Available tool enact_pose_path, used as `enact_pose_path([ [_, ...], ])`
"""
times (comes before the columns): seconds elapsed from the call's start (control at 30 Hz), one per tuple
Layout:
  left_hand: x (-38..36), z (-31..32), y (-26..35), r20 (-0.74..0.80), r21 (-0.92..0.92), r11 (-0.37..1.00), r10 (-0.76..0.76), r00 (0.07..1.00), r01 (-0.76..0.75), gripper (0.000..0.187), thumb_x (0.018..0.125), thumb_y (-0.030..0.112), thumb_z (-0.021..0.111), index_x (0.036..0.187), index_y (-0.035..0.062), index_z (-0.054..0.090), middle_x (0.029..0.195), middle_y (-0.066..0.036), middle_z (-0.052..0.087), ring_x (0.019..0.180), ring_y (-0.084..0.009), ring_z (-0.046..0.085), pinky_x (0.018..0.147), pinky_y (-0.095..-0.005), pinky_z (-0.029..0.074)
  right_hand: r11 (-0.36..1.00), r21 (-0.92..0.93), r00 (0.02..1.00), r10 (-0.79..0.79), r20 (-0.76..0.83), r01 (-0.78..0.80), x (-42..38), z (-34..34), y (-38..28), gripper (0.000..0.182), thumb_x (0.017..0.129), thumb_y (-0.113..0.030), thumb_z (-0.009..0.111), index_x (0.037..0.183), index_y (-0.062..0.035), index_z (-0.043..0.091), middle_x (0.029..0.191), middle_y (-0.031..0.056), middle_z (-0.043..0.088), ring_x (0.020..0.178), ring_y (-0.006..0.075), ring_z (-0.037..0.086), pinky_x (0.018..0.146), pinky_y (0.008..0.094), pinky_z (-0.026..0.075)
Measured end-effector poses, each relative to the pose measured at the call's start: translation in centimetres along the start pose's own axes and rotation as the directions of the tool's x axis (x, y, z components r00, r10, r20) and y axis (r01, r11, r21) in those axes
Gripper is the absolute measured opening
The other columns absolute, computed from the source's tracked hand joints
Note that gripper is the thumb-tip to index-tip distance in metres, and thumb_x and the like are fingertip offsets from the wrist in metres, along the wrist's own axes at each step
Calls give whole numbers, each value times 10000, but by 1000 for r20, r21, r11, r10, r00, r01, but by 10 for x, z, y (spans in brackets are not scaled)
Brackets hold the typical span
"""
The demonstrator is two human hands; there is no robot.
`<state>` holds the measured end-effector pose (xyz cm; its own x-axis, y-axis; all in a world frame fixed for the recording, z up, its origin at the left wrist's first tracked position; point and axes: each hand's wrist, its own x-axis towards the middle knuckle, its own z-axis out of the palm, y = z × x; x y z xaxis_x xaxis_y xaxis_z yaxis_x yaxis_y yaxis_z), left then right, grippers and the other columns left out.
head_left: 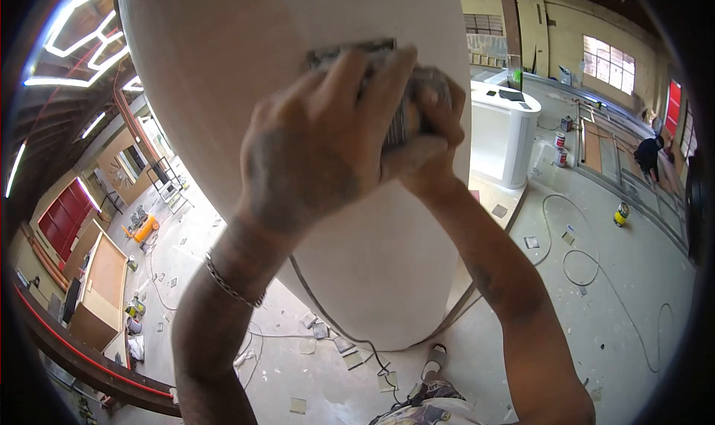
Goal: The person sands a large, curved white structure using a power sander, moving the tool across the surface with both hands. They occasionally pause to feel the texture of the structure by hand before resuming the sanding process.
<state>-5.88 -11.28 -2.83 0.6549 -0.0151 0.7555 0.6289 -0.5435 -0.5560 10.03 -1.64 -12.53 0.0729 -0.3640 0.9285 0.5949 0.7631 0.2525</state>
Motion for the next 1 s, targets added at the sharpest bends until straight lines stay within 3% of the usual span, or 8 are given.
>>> enact_pose_path([
  [0.13,-38,13,32,41,13,999,-45,998,45,801,757,651,776,1322,99,644,1109,-79,688,878,-210,745,687,-335,637,980,177,995,93,-37,-85,-64,-6,-17,575,909,-265,791,1406,-203,508,1451,235,450,1295,453,490,1039,513,498],
  [0.23,-64,13,56,104,14,998,-65,992,63,807,749,660,780,1312,95,652,1108,-89,691,865,-210,746,666,-329,639,578,602,815,526,242,-551,-117,-25,-43,604,984,-413,671,1460,-148,411,1460,238,432,1354,420,463,1093,526,454],
  [0.3,-83,18,70,143,-34,996,-79,987,85,804,743,655,788,1304,94,658,1105,-89,694,852,-211,746,665,-328,639,397,665,737,571,361,-633,-140,-35,-50,647,1005,-477,629,1479,-123,367,1459,238,430,1375,407,453,1120,537,427],
  [0.47,-87,30,63,103,-14,995,-94,990,96,815,742,619,814,1332,84,640,1099,-95,694,892,-224,749,694,-354,643,431,680,777,527,344,-593,-110,-28,-43,588,914,-462,738,1354,-147,505,1427,240,463,1335,419,491,1114,554,425],
  [0.53,-69,22,48,98,10,993,-117,988,116,837,724,589,838,1350,77,624,1098,-97,691,908,-237,749,707,-368,646,697,575,901,378,212,-428,-72,-22,-30,554,847,-346,817,1317,-198,562,1414,240,471,1293,434,524,1066,538,475],
  [0.6,-45,27,31,21,3,994,-107,994,107,854,711,560,857,1367,72,608,1097,-107,687,913,-255,748,711,-384,642,976,214,999,-32,9,29,-45,-7,-1,606,760,-206,887,1296,-253,608,1397,237,481,1237,451,562,1006,518,528],
  [0.9,67,-23,-73,-211,128,990,91,973,-64,610,832,467,807,1292,99,646,1044,-142,709,842,-340,732,716,-443,611,969,233,997,77,16,-78,121,38,20,593,699,-93,862,1228,-296,686,1272,179,549,1132,406,604,900,465,560],
  [1.0,103,-36,-99,-192,277,959,114,975,-57,635,922,515,700,1302,15,609,1144,-205,693,1003,-376,706,855,-421,574,975,223,989,-52,140,20,166,48,45,734,774,-131,874,1400,-169,492,1339,212,465,1163,402,590,946,464,549],
])
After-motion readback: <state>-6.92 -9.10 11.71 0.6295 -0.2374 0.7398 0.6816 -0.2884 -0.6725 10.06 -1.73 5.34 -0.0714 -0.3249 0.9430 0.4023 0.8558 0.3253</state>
